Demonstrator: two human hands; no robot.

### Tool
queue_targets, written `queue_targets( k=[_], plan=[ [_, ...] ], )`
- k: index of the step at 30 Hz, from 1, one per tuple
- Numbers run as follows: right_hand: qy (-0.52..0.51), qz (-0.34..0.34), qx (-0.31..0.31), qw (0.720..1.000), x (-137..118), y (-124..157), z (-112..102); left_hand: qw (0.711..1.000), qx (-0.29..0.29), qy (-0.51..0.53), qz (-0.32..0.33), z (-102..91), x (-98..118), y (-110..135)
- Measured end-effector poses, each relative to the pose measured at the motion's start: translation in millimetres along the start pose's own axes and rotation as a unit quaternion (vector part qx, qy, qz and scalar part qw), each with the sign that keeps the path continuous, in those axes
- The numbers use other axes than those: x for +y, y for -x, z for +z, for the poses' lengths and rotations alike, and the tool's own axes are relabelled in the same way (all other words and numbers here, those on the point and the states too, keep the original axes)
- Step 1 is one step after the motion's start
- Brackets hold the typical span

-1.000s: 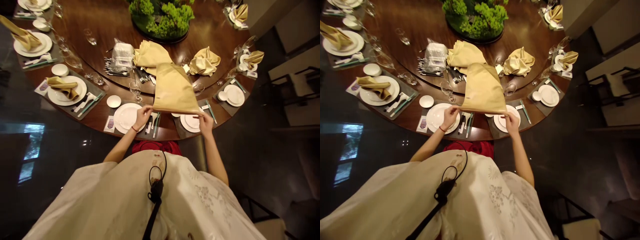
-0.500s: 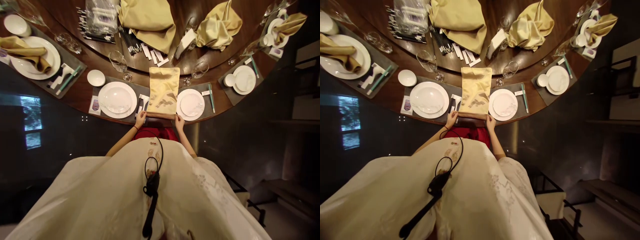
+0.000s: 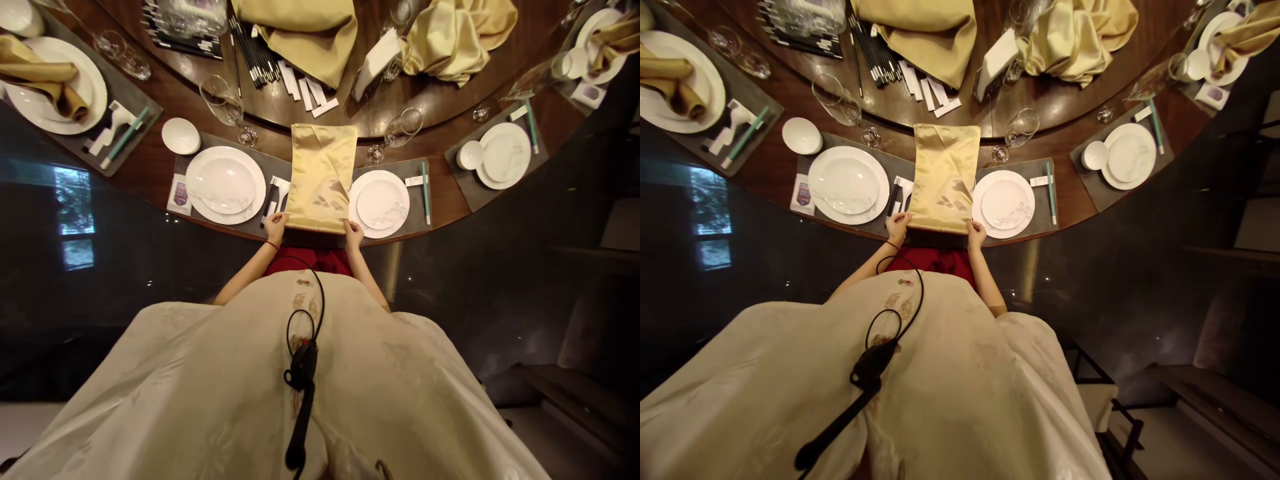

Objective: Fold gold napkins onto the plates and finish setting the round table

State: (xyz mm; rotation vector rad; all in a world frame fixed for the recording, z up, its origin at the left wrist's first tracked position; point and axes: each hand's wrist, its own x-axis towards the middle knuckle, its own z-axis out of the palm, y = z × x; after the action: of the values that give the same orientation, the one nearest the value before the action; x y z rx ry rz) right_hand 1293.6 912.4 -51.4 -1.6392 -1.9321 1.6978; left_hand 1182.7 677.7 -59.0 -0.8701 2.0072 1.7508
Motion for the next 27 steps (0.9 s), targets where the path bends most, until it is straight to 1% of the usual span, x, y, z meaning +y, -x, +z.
queue_targets(
  k=[1,2,3,4,5,6,7,8,10,12,13,14,15,16,18,21,23,24,25,27],
  plan=[
    [-0.030,0.030,-0.029,0.999,-1,-2,-3,1.000,0.000,0.014,-0.018,-3.3,4,0],
    [-0.051,0.060,-0.075,0.994,-3,-5,-7,0.999,-0.012,0.022,-0.041,-7.5,9,0],
    [-0.061,0.088,-0.129,0.986,-5,-8,-12,0.997,-0.042,0.024,-0.068,-12.2,14,0],
    [-0.057,0.106,-0.183,0.976,-9,-11,-17,0.990,-0.098,0.020,-0.098,-17.4,21,-1],
    [-0.043,0.110,-0.227,0.967,-13,-13,-23,0.980,-0.157,0.010,-0.119,-22.5,28,-3],
    [-0.022,0.095,-0.253,0.962,-19,-16,-29,0.971,-0.208,-0.006,-0.121,-27.3,36,-4],
    [-0.002,0.060,-0.262,0.963,-26,-18,-35,0.965,-0.241,-0.026,-0.101,-31.4,46,-6],
    [0.014,0.008,-0.255,0.967,-34,-19,-40,0.964,-0.253,-0.045,-0.061,-34.6,56,-8],
    [0.031,-0.122,-0.226,0.966,-54,-20,-48,0.968,-0.235,-0.068,0.060,-38.1,80,-10],
    [0.038,-0.234,-0.192,0.952,-76,-18,-51,0.961,-0.199,-0.064,0.179,-37.8,103,-12],
    [0.042,-0.271,-0.178,0.945,-85,-17,-52,0.954,-0.192,-0.055,0.222,-36.4,113,-12],
    [0.047,-0.297,-0.161,0.940,-94,-16,-51,0.948,-0.192,-0.045,0.249,-34.1,121,-13],
    [0.050,-0.313,-0.141,0.938,-99,-15,-49,0.944,-0.198,-0.034,0.262,-30.9,125,-14],
    [0.051,-0.321,-0.119,0.938,-103,-14,-46,0.943,-0.205,-0.022,0.263,-26.8,125,-14],
    [0.050,-0.315,-0.076,0.945,-101,-12,-38,0.950,-0.210,0.005,0.232,-16.1,113,-14],
    [0.054,-0.270,-0.054,0.960,-82,-10,-26,0.976,-0.181,0.042,0.116,1.1,75,-10],
    [0.066,-0.231,-0.056,0.969,-64,-7,-22,0.984,-0.164,0.060,0.033,8.6,47,-6],
    [0.071,-0.210,-0.056,0.973,-55,-6,-22,0.986,-0.155,0.067,0.007,10.3,34,-4],
    [0.074,-0.189,-0.055,0.978,-46,-5,-22,0.987,-0.143,0.071,-0.006,10.6,23,-3],
    [0.068,-0.148,-0.051,0.985,-30,-2,-24,0.991,-0.110,0.073,-0.004,8.0,6,-1]
  ],
)
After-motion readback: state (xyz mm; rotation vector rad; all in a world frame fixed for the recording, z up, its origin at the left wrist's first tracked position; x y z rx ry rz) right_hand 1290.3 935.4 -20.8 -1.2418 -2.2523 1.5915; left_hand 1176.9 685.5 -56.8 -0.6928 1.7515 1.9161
